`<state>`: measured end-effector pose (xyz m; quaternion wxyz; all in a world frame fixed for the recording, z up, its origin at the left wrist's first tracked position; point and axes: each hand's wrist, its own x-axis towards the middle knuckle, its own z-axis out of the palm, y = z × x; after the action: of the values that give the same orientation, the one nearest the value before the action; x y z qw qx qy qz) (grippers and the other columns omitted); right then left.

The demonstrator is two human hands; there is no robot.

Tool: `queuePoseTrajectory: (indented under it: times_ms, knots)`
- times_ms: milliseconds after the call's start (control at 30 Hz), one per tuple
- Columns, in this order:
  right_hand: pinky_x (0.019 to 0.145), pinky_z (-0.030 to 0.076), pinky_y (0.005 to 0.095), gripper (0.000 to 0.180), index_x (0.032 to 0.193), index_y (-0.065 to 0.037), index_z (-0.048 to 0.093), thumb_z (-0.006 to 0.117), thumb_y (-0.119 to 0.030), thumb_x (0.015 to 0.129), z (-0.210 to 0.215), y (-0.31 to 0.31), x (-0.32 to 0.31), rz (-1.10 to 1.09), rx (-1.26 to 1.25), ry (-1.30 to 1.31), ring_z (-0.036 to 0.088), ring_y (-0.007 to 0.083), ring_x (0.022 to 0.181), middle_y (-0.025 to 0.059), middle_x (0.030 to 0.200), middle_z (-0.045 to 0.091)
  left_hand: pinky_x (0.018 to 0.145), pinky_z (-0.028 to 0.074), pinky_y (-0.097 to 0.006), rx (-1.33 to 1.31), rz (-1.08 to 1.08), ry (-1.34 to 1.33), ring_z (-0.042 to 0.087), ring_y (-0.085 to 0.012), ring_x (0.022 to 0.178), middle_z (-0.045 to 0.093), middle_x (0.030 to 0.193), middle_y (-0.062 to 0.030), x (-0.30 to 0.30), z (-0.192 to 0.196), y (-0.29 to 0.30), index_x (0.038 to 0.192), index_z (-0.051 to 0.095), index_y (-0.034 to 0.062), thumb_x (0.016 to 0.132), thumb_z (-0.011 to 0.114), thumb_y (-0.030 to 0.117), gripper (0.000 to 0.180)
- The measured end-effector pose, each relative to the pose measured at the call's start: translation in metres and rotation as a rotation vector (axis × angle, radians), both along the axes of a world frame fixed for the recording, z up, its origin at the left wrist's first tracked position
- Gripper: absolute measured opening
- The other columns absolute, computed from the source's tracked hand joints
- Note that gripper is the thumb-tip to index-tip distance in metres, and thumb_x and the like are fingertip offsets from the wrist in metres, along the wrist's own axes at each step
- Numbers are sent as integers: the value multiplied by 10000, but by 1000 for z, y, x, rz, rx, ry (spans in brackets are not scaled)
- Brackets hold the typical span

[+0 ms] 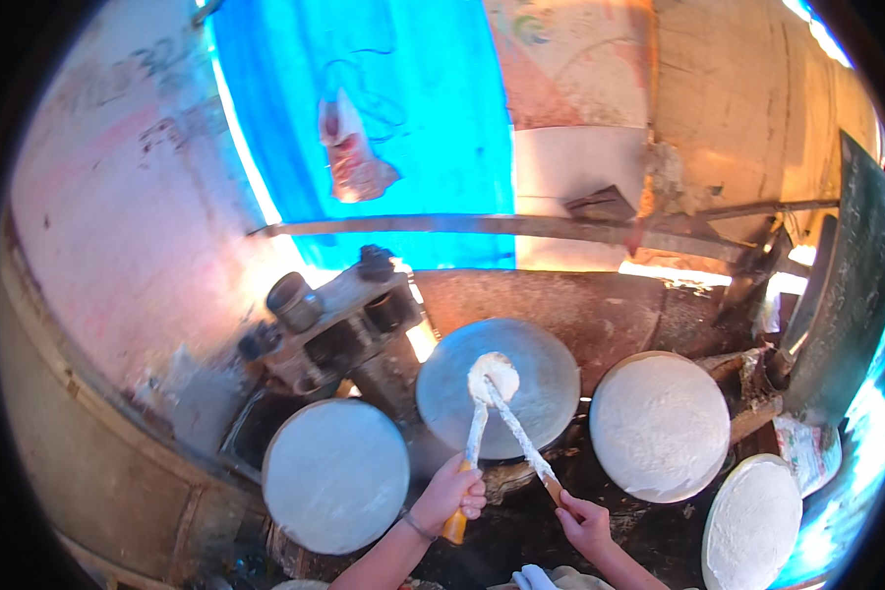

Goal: The person uses a ladle to pour batter into several hot plates, spreads the batter into thin circles with a stick, and then uses the stick to flip the thin crepes over.

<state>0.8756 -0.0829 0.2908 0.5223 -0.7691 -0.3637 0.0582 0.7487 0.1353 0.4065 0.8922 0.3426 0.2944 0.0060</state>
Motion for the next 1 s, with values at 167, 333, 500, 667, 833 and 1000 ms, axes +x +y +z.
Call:
queuePoseTrajectory:
  times_ms: [167, 333, 500, 667, 833, 1000]
  knots:
    - [549, 456, 245, 271, 985, 11, 620, 669, -42, 724, -60, 21, 55, -303, 27, 2, 563, 119, 569, 101, 706, 631, 399, 344, -218, 325, -99, 74, 391, -75, 470, 418, 653, -1, 124, -49, 3, 1358, 231, 233, 803, 491, 20, 649]
    - [547, 478, 265, 257, 1017, 5, 607, 611, -114, 789, -95, 89, 73, -326, 123, 219, 597, 151, 594, 86, 724, 635, 615, 480, -358, 1368, -62, 176, 593, -278, 711, 595, 830, -172, 183, -130, 56, 1272, 441, 166, 741, 544, 62, 550]
    - [313, 296, 225, 211, 1005, -26, 608, 561, -124, 824, -17, 94, 90, -340, 276, 880, 412, 64, 362, -3, 562, 520, 789, 462, -408, 1647, -273, 349, 564, -370, 927, 573, 999, -241, 194, -103, 83, 1225, 494, 143, 739, 513, 77, 491]
    - [325, 298, 221, 224, 992, -11, 600, 601, -141, 809, -51, 157, 72, -280, 305, 903, 420, 81, 376, 10, 539, 500, 802, 462, -416, 1653, -268, 519, 565, -368, 927, 584, 1002, -223, 203, -106, 108, 1218, 500, 148, 744, 505, 74, 480]
    - [327, 301, 226, 260, 1023, -3, 598, 614, -135, 799, -59, 161, 93, -432, 423, 876, 430, 75, 393, -6, 539, 499, 729, 487, -400, 1943, 68, 344, 594, -349, 834, 607, 941, -203, 195, -173, 172, 1224, 489, 134, 740, 517, 57, 490]
    - [381, 342, 220, 195, 907, -8, 645, 637, -138, 762, -41, 201, 90, -226, 128, 760, 452, 76, 426, -17, 562, 512, 433, 455, -322, 1415, 114, 437, 550, -201, 493, 573, 715, -131, 163, -201, 206, 1236, 478, 124, 732, 526, 6, 520]
